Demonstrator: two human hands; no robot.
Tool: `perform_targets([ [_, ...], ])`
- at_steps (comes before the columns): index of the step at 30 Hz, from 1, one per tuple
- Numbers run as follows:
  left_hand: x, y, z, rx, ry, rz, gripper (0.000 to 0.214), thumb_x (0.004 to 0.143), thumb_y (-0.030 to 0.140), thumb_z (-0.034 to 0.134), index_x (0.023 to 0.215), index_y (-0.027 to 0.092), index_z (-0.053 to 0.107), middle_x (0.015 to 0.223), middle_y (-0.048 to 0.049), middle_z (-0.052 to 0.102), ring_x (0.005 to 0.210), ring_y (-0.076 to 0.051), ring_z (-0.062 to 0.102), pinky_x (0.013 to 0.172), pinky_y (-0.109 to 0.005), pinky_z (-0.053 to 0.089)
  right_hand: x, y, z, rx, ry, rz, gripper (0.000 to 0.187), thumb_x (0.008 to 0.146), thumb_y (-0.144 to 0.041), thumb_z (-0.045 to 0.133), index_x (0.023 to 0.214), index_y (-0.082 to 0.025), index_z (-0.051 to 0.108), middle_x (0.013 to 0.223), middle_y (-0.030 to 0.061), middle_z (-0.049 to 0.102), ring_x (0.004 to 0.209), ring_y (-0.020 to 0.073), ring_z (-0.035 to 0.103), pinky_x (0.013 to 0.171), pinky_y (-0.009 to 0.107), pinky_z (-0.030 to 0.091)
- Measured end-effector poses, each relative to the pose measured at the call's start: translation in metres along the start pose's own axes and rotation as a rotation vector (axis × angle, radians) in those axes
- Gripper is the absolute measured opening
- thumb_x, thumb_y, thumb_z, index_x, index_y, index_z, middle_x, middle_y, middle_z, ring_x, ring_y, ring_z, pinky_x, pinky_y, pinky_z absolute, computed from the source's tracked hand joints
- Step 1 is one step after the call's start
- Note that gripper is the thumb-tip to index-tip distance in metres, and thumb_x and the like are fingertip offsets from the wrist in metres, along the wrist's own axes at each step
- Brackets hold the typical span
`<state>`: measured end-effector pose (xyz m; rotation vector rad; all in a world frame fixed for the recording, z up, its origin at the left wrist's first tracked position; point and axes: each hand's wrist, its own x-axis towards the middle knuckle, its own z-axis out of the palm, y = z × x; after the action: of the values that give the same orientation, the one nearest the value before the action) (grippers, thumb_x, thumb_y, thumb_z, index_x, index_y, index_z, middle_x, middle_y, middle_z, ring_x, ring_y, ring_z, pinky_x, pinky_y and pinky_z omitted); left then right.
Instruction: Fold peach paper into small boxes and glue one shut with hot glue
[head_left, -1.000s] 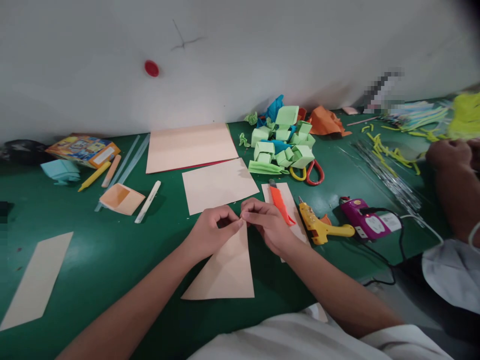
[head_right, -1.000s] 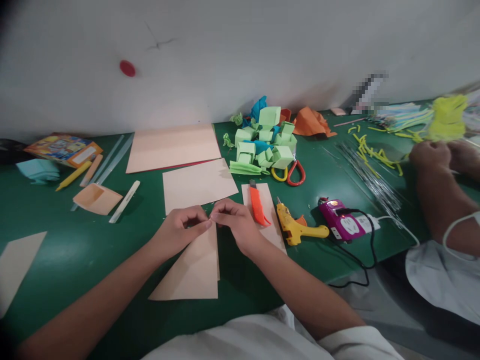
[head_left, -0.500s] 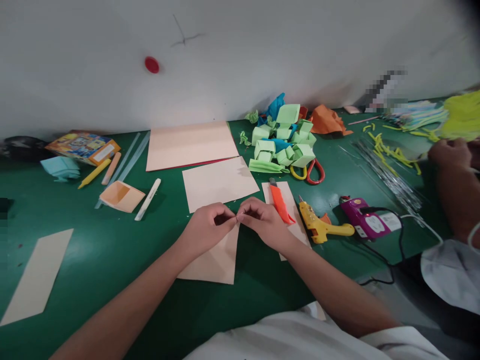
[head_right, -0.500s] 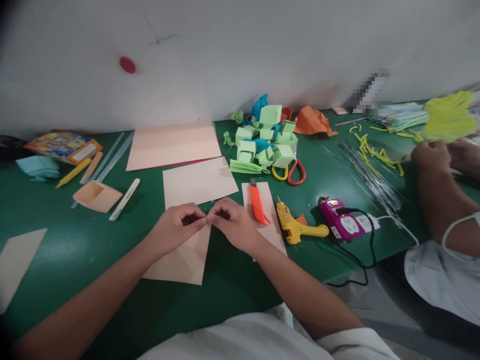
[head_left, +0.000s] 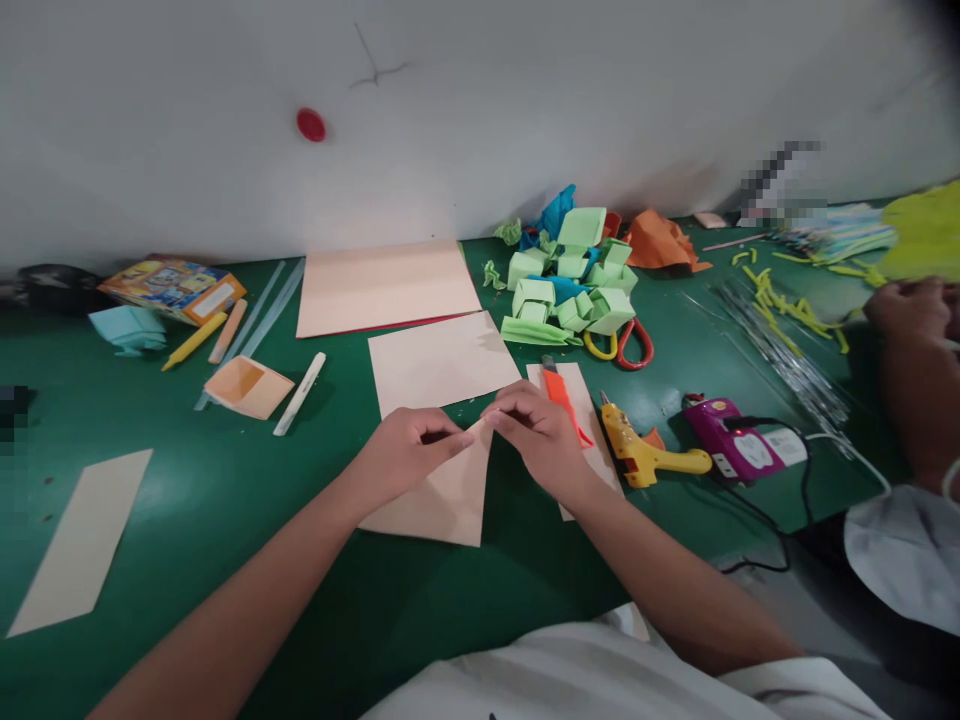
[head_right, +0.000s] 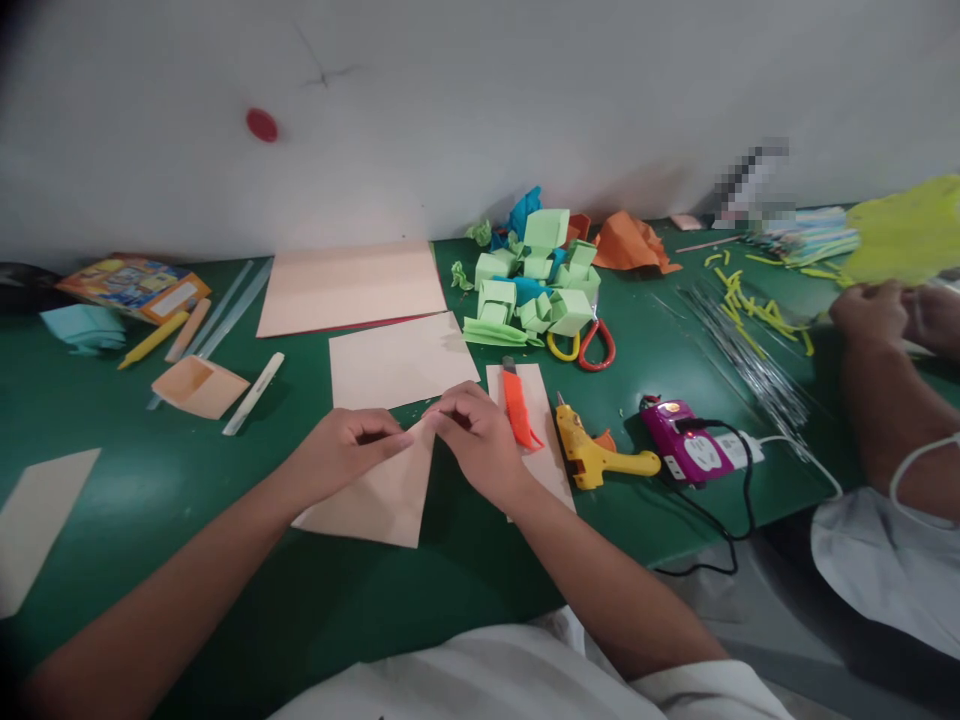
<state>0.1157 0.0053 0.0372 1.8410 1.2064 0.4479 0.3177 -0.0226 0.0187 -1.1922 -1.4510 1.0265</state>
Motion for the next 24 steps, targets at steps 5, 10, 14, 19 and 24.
perform_targets([
  [5,-0.009,-0.001,-0.010,0.001,-0.008,-0.018,0.038,0.087,0.054,0.062,0.072,0.020,0.072,0.075,-0.0016,0.070,0.066,-0.016,0.060,0.056,-0.025,0.039,0.001,0.000,-0.004,-0.010,0.038,-0.032,0.013,0.092,-0.030,0.064,0.082,-0.025,0.070,0.092,0.0044,0.061,0.090,0.0216,0.059,0.076,0.037,0.048],
  [10,-0.029,-0.012,-0.024,-0.047,-0.029,-0.100,0.040,0.086,0.057,0.063,0.076,0.020,0.074,0.078,-0.0035,0.071,0.070,-0.019,0.063,0.058,-0.026,0.044,0.008,0.010,-0.020,0.012,0.231,-0.024,0.013,0.092,-0.033,0.065,0.083,-0.026,0.069,0.092,0.0027,0.061,0.080,0.0190,0.055,0.069,0.034,0.045],
  [14,-0.043,-0.034,-0.034,-0.346,-0.022,-0.220,0.040,0.086,0.059,0.064,0.090,0.022,0.078,0.092,-0.0064,0.076,0.086,-0.025,0.069,0.070,-0.031,0.054,0.012,0.015,-0.022,0.081,0.228,-0.026,0.015,0.093,-0.035,0.064,0.082,-0.025,0.068,0.092,0.0016,0.060,0.071,0.0159,0.052,0.065,0.033,0.043],
  [19,-0.047,-0.045,-0.039,-0.220,0.065,-0.205,0.032,0.085,0.054,0.068,0.086,0.023,0.078,0.093,-0.0042,0.075,0.087,-0.022,0.067,0.074,-0.030,0.052,0.010,0.009,-0.014,0.075,0.147,-0.051,0.014,0.092,-0.034,0.065,0.082,-0.025,0.069,0.091,0.0030,0.061,0.079,0.0188,0.054,0.068,0.034,0.044],
  [24,-0.048,-0.037,-0.042,-0.057,0.016,-0.144,0.035,0.089,0.053,0.062,0.082,0.022,0.077,0.089,-0.0038,0.074,0.081,-0.021,0.065,0.069,-0.029,0.049,0.010,0.014,-0.020,0.039,0.183,-0.057,0.014,0.091,-0.035,0.066,0.081,-0.025,0.070,0.092,0.0034,0.061,0.080,0.0193,0.054,0.067,0.034,0.043],
])
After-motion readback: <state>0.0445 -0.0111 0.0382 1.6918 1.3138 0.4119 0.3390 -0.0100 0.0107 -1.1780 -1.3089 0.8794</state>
